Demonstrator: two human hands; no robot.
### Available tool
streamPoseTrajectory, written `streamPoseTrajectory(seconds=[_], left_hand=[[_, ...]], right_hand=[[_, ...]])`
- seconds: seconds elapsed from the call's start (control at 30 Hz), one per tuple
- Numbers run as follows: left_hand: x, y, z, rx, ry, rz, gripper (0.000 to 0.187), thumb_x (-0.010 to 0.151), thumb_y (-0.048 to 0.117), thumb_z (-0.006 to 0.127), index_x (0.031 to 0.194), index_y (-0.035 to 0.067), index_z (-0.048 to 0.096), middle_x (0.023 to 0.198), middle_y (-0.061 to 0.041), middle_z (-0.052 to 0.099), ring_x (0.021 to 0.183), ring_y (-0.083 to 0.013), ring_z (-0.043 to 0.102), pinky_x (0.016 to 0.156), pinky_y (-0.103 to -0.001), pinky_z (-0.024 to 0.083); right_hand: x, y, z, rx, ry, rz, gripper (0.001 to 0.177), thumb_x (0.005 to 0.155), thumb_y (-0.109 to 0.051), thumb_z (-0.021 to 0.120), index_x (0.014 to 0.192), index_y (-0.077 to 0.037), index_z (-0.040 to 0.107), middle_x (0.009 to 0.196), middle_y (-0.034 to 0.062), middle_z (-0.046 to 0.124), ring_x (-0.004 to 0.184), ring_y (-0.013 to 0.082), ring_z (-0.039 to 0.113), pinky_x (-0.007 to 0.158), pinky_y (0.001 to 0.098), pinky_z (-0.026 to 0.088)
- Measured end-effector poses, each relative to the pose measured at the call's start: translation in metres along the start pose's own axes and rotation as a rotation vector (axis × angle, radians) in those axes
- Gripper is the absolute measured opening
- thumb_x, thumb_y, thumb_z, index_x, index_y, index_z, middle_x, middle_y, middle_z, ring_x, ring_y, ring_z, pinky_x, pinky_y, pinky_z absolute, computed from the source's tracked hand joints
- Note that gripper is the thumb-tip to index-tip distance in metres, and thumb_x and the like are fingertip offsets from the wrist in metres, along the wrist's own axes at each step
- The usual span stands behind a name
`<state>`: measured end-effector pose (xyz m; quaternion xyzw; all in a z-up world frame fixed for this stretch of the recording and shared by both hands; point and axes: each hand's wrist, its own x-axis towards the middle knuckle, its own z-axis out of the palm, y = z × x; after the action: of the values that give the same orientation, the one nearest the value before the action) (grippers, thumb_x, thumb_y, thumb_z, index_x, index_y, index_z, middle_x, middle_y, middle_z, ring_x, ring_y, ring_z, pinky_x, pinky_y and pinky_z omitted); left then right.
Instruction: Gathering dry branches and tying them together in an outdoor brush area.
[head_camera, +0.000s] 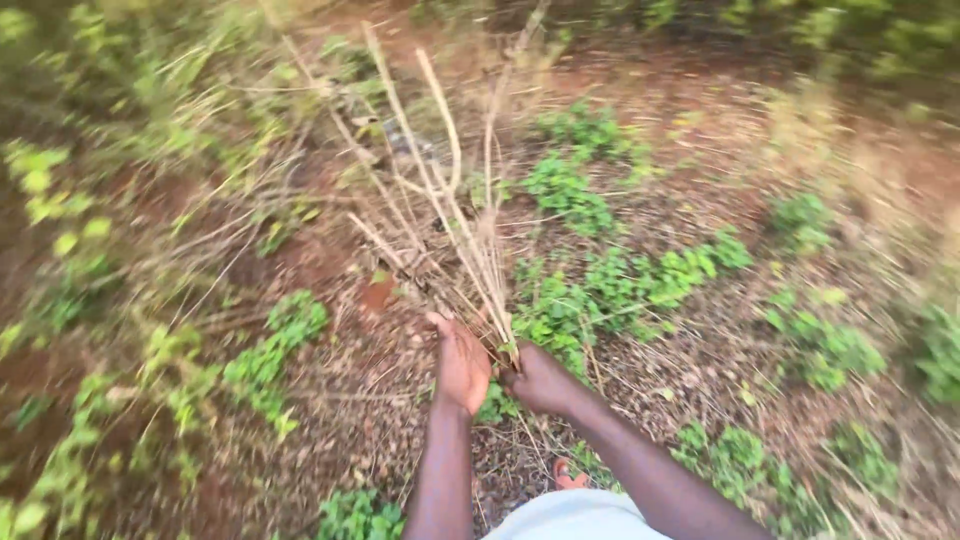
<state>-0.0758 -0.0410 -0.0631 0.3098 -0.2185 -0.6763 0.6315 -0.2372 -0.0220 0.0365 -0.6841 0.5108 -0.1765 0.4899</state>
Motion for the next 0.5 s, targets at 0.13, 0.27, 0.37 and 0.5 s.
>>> streamPoseTrajectory(seconds=[0.13,0.27,0.37,0.5], left_hand=[[-0.029,0.023,0.054,-0.054,-0.260,-0.010,0.116,0.087,0.078,0.051,0.163,0.001,0.010,0.166,-0.022,0.031,0.149,-0.0364,0.036,0.122,-0.051,0.030],[-0.044,0.011,0.047,0.093,-0.005,-0.047,0.112,0.077,0.068,0.069,0.159,0.009,0.020,0.144,-0.013,0.048,0.122,-0.0274,0.051,0.093,-0.049,0.046],[-0.045,-0.025,0.014,0.196,0.024,-0.094,0.114,0.073,0.062,0.077,0.159,0.012,0.022,0.142,-0.011,0.051,0.121,-0.0266,0.055,0.092,-0.050,0.050],[-0.091,-0.055,0.051,0.283,-0.226,-0.124,0.110,0.080,0.047,0.089,0.162,0.003,0.030,0.145,-0.018,0.056,0.130,-0.0298,0.056,0.111,-0.048,0.044]], right_hand=[[-0.018,0.012,-0.004,-0.009,0.138,0.042,0.024,0.088,-0.013,0.064,0.111,-0.005,0.064,0.080,0.0145,0.074,0.076,0.0262,0.073,0.071,0.0446,0.055],[-0.048,0.006,0.011,-0.116,0.300,0.137,0.032,0.091,-0.025,0.069,0.119,-0.010,0.061,0.085,0.0177,0.072,0.078,0.0344,0.070,0.071,0.0488,0.052],[-0.067,0.024,0.029,-0.035,0.330,0.263,0.031,0.091,-0.026,0.067,0.118,-0.010,0.062,0.086,0.0179,0.075,0.079,0.0353,0.073,0.072,0.0494,0.054],[-0.114,0.070,0.051,-0.160,0.467,0.315,0.036,0.089,-0.017,0.067,0.121,-0.004,0.058,0.093,0.0246,0.072,0.085,0.0428,0.070,0.077,0.0562,0.055]])
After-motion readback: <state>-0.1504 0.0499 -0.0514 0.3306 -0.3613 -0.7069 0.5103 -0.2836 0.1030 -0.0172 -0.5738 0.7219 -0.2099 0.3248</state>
